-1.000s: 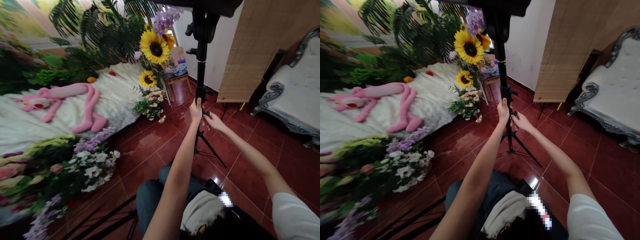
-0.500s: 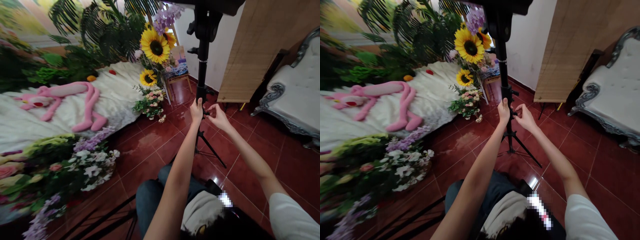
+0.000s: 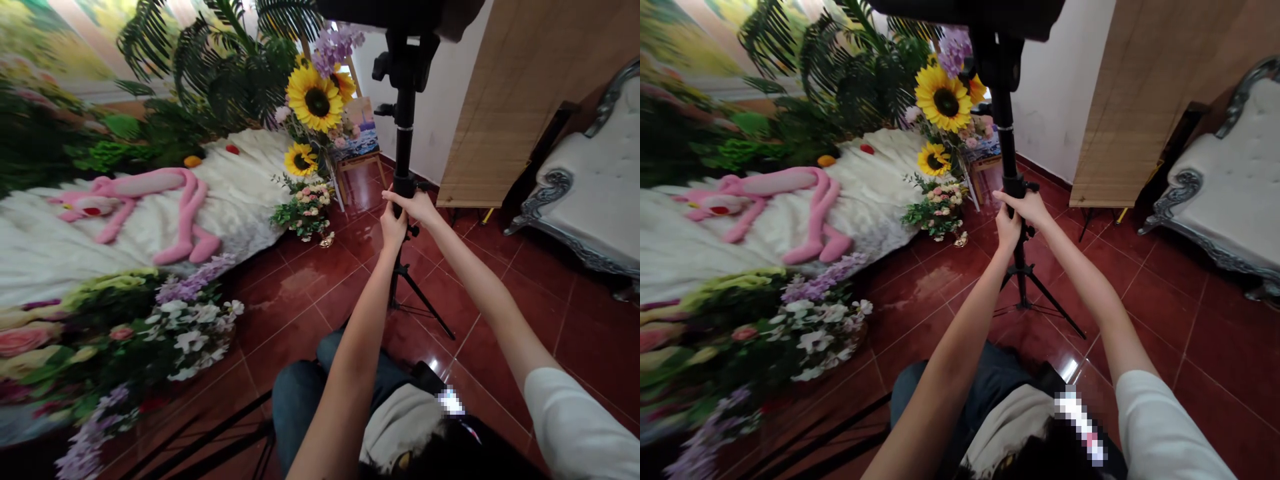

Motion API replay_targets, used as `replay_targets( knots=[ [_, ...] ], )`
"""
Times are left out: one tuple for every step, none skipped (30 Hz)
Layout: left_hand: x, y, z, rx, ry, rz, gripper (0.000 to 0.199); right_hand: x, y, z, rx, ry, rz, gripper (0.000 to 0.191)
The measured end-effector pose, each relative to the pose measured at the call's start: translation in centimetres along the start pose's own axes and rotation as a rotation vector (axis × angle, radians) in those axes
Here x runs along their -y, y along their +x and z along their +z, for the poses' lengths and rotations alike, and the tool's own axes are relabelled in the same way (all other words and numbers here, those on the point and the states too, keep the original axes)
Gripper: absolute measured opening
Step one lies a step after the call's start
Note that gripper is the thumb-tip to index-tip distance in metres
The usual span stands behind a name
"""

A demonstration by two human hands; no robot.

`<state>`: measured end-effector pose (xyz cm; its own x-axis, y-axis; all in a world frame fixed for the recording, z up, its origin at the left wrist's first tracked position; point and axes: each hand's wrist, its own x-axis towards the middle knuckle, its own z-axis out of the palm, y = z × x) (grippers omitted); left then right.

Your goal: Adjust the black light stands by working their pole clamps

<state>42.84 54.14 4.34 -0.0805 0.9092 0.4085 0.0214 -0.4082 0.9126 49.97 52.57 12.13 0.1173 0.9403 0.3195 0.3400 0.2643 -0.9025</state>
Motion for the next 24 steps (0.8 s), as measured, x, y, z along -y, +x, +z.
replay_targets(
  knots=[
    [-0.2, 0.0, -0.1, 0.003, -0.006, 0.007, 0.043, 0.0, 0.0, 0.0, 0.002, -0.001, -0.003, 0.041],
    [-0.4, 0.0, -0.1, 0.004, -0.009, 0.010, 0.043, 0.1, 0.1, 0.0, -0.007, -0.004, -0.008, 0.039],
    [-0.6, -0.1, -0.2, 0.001, -0.004, 0.004, 0.043, 0.2, 0.2, 0.1, -0.030, -0.008, -0.015, 0.037],
    [-0.7, -0.1, -0.3, -0.003, 0.005, -0.008, 0.043, 0.5, 0.3, 0.3, -0.061, -0.011, -0.024, 0.034],
    [-0.8, -0.2, -0.4, -0.004, 0.018, -0.020, 0.044, 0.8, 0.4, 0.6, -0.096, -0.015, -0.034, 0.031],
    [-0.9, -0.3, -0.5, 0.001, 0.030, -0.028, 0.045, 1.2, 0.6, 0.8, -0.128, -0.021, -0.042, 0.029],
    [-0.9, -0.4, -0.6, 0.012, 0.039, -0.030, 0.047, 1.6, 0.8, 0.9, -0.155, -0.027, -0.049, 0.028],
    [-0.9, -0.5, -0.7, 0.026, 0.045, -0.028, 0.049, 2.1, 1.1, 0.9, -0.169, -0.031, -0.058, 0.028],
    [-0.9, -0.7, -0.7, 0.040, 0.048, -0.024, 0.051, 2.5, 1.4, 0.8, -0.165, -0.034, -0.069, 0.028],
    [-0.8, -0.8, -0.7, 0.046, 0.049, -0.017, 0.053, 3.0, 1.8, 0.6, -0.145, -0.036, -0.085, 0.030],
    [-0.8, -0.9, -0.7, 0.041, 0.049, -0.012, 0.055, 3.4, 2.2, 0.3, -0.112, -0.036, -0.106, 0.032],
    [-0.7, -1.0, -0.6, 0.029, 0.047, -0.008, 0.056, 3.8, 2.6, -0.1, -0.068, -0.035, -0.129, 0.034],
    [-0.7, -1.1, -0.6, 0.019, 0.044, -0.007, 0.057, 4.2, 3.1, -0.4, -0.021, -0.029, -0.152, 0.036],
    [-0.7, -1.1, -0.5, 0.012, 0.037, -0.009, 0.057, 4.5, 3.7, -0.8, 0.023, -0.020, -0.172, 0.037],
    [-0.6, -1.2, -0.4, 0.010, 0.026, -0.016, 0.056, 4.8, 4.4, -1.1, 0.057, -0.010, -0.190, 0.038],
    [-0.6, -1.2, -0.4, 0.014, 0.014, -0.024, 0.056, 5.0, 5.1, -1.4, 0.077, -0.002, -0.209, 0.040],
    [-0.6, -1.1, -0.3, 0.020, 0.002, -0.031, 0.055, 5.3, 5.8, -1.6, 0.083, 0.003, -0.234, 0.043],
    [-0.6, -1.1, -0.3, 0.026, -0.009, -0.037, 0.055, 5.6, 6.5, -1.8, 0.074, 0.006, -0.266, 0.047],
    [-0.6, -1.1, -0.3, 0.029, -0.018, -0.039, 0.055, 5.9, 7.1, -1.9, 0.060, 0.005, -0.303, 0.052],
    [-0.6, -1.1, -0.3, 0.032, -0.025, -0.038, 0.055, 6.3, 7.6, -2.0, 0.047, 0.001, -0.335, 0.056],
    [-0.5, -1.1, -0.2, 0.033, -0.032, -0.035, 0.054, 6.8, 8.0, -2.1, 0.036, -0.001, -0.356, 0.058],
    [-0.5, -1.1, -0.2, 0.033, -0.041, -0.032, 0.054, 7.4, 8.1, -2.2, 0.032, -0.003, -0.362, 0.056],
    [-0.5, -1.0, -0.2, 0.031, -0.048, -0.031, 0.053, 8.0, 8.1, -2.2, 0.031, -0.005, -0.356, 0.051],
    [-0.4, -1.0, -0.2, 0.028, -0.053, -0.027, 0.053, 8.6, 8.0, -2.2, 0.030, -0.009, -0.343, 0.046]
  ],
)
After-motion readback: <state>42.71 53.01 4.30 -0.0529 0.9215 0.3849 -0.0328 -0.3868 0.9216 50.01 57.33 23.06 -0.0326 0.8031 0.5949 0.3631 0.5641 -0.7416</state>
